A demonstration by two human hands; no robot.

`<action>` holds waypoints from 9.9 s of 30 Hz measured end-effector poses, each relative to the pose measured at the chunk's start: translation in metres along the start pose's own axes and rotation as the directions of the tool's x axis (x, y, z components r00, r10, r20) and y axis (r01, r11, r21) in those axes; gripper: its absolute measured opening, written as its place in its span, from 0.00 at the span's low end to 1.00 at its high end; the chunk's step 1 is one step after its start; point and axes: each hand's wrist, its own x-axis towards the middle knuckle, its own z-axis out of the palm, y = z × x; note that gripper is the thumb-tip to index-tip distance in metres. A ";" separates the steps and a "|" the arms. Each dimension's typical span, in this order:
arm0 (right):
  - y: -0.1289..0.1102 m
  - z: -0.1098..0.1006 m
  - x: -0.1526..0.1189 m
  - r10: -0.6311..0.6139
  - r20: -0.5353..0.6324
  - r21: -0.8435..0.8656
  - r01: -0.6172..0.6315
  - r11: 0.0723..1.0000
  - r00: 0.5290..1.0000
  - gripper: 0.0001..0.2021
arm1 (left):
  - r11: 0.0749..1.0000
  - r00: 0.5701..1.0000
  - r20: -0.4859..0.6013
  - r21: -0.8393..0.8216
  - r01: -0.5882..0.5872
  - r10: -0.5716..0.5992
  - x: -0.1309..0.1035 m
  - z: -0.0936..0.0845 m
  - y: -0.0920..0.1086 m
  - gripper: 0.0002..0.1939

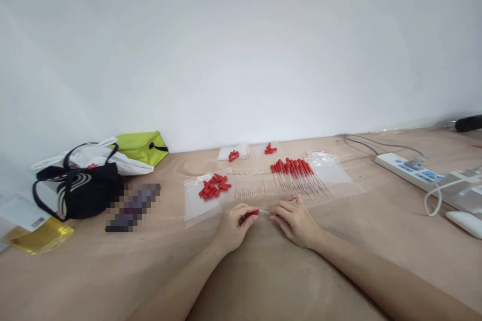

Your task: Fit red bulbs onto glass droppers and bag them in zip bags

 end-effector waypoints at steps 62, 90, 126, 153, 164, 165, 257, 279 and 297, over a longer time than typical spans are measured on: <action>-0.008 -0.010 0.003 0.059 0.011 -0.196 -0.056 0.979 0.998 0.11 | 0.995 0.981 -0.194 0.099 -0.008 0.027 -0.004 0.000 -0.004 0.09; 0.019 0.031 0.085 0.707 -0.081 -0.366 -0.680 0.635 0.703 0.13 | 0.688 0.904 -0.424 0.638 0.345 -0.059 0.026 -0.047 -0.027 0.14; 0.019 -0.011 0.000 0.386 -0.182 -0.335 -0.426 0.840 0.904 0.13 | 0.747 0.963 -0.236 0.616 0.250 -0.128 0.063 -0.046 -0.042 0.16; 0.022 -0.011 0.000 0.269 -0.042 -0.235 -0.271 0.933 0.962 0.11 | 0.672 0.959 -0.277 0.699 0.243 -0.058 0.038 -0.019 -0.010 0.12; 0.024 -0.012 0.001 0.253 0.050 -0.184 -0.240 0.953 0.966 0.12 | 0.758 0.948 -0.316 0.609 0.232 -0.036 0.032 -0.022 -0.007 0.07; 0.025 -0.012 0.000 0.262 0.060 -0.157 -0.250 0.955 0.963 0.11 | 0.799 0.958 -0.286 0.578 0.167 0.007 0.027 -0.023 -0.004 0.06; 0.043 -0.015 0.042 0.686 -0.203 -0.119 -0.713 0.691 0.699 0.11 | 0.957 0.992 0.024 0.262 -0.125 0.123 -0.005 -0.007 -0.002 0.11; 0.038 0.024 0.076 0.702 -0.068 -0.438 -0.654 0.617 0.709 0.13 | 0.944 0.991 0.070 0.301 -0.133 0.117 -0.003 -0.006 0.001 0.07; 0.020 -0.001 0.012 0.406 -0.122 -0.422 -0.417 0.805 0.906 0.13 | 0.595 0.904 -0.428 0.729 0.340 0.009 0.025 -0.039 -0.015 0.05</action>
